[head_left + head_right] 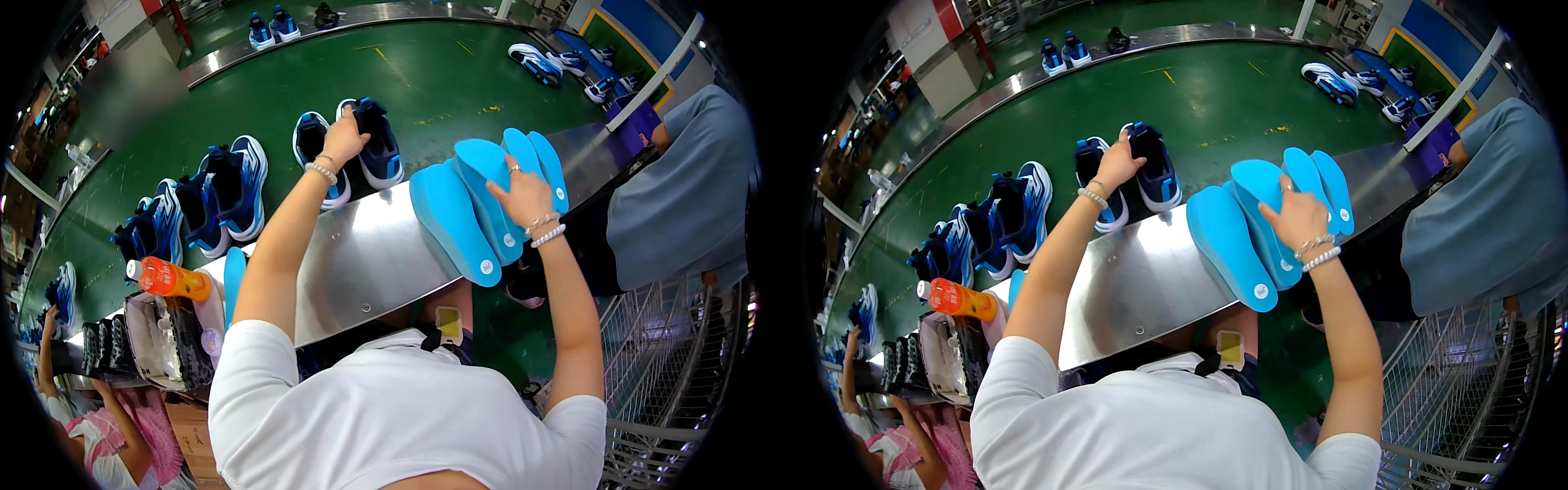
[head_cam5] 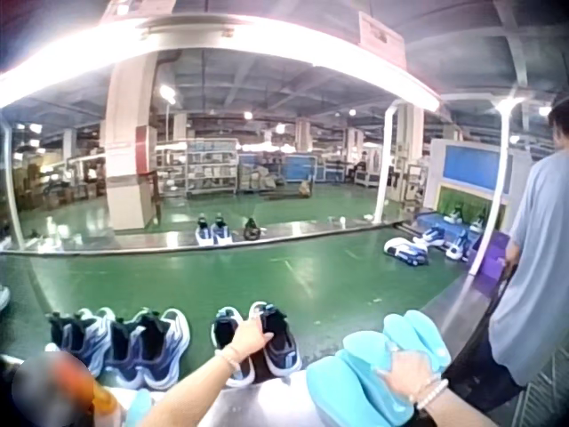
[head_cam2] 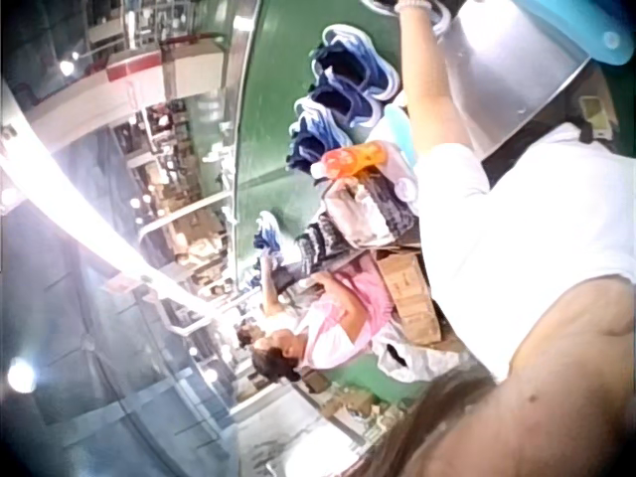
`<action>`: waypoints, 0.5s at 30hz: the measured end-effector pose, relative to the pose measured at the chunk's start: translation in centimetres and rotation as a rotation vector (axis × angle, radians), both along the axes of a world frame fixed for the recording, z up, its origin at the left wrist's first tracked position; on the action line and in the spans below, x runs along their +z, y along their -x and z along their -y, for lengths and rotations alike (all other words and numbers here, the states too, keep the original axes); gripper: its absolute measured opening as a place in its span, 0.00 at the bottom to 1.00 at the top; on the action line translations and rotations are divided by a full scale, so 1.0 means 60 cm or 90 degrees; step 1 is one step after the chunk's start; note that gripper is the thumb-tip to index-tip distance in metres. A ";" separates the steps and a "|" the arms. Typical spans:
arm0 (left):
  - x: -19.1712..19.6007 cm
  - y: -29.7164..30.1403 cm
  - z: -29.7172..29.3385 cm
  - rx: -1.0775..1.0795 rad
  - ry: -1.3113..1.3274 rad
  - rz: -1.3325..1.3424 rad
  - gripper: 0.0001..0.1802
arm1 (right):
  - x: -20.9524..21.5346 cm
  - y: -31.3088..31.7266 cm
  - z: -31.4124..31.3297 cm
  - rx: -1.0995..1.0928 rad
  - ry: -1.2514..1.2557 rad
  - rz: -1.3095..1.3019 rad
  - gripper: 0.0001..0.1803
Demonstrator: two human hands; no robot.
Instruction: The person matches blue insoles from a shelf and a bin to pairs of blue and white sneakers moving on a conveyor belt, placing the corresponding insoles on top of or near each pair of shoes.
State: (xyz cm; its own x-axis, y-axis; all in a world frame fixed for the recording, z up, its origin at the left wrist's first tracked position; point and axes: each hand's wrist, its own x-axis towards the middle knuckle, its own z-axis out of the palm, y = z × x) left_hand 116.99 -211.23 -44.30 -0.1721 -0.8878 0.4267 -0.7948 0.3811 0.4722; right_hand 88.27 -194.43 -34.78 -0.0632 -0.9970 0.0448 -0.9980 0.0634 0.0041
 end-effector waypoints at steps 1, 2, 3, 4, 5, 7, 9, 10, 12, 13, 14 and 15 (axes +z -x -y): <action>0.013 0.010 -0.005 0.023 -0.112 0.038 0.28 | 0.030 -0.010 0.004 0.001 0.006 0.017 0.33; 0.008 0.008 -0.001 0.023 -0.072 0.036 0.24 | 0.054 -0.025 0.011 0.033 -0.023 0.050 0.26; -0.003 0.005 0.006 0.025 -0.031 0.035 0.20 | 0.055 -0.032 0.036 0.095 -0.079 0.182 0.25; -0.013 0.005 0.011 0.023 0.007 0.035 0.16 | 0.047 -0.034 0.065 0.153 -0.137 0.317 0.23; -0.015 0.001 0.013 0.012 -0.002 0.007 0.14 | 0.049 -0.045 0.089 0.215 -0.197 0.451 0.21; -0.018 -0.016 0.018 0.001 -0.021 -0.049 0.10 | 0.055 -0.090 0.137 0.235 -0.350 0.600 0.15; -0.024 -0.041 0.015 0.018 0.079 -0.001 0.10 | 0.060 -0.134 0.173 0.198 -0.489 0.705 0.12; -0.025 -0.040 0.014 0.023 0.078 0.012 0.10 | 0.056 -0.144 0.194 0.144 -0.540 0.737 0.13; -0.018 -0.001 0.008 0.010 0.075 0.062 0.10 | -0.013 -0.124 0.265 0.208 -0.501 0.698 0.10; -0.026 -0.017 0.002 0.040 0.055 0.105 0.10 | 0.012 -0.174 0.255 0.134 -0.510 0.647 0.07; -0.021 -0.026 -0.006 0.056 0.032 0.033 0.09 | 0.027 -0.216 0.254 0.190 -0.488 0.470 0.08; 0.005 0.000 -0.016 0.033 0.023 0.019 0.09 | -0.054 -0.173 0.309 0.325 -0.470 0.644 0.11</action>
State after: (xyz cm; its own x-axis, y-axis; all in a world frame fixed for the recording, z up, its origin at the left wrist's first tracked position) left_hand 116.96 -210.26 -44.02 -0.1389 -0.8798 0.4546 -0.8278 0.3551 0.4343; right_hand 98.63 -212.95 -38.03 0.6326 -0.6897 -0.3522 -0.4948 -0.0101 -0.8690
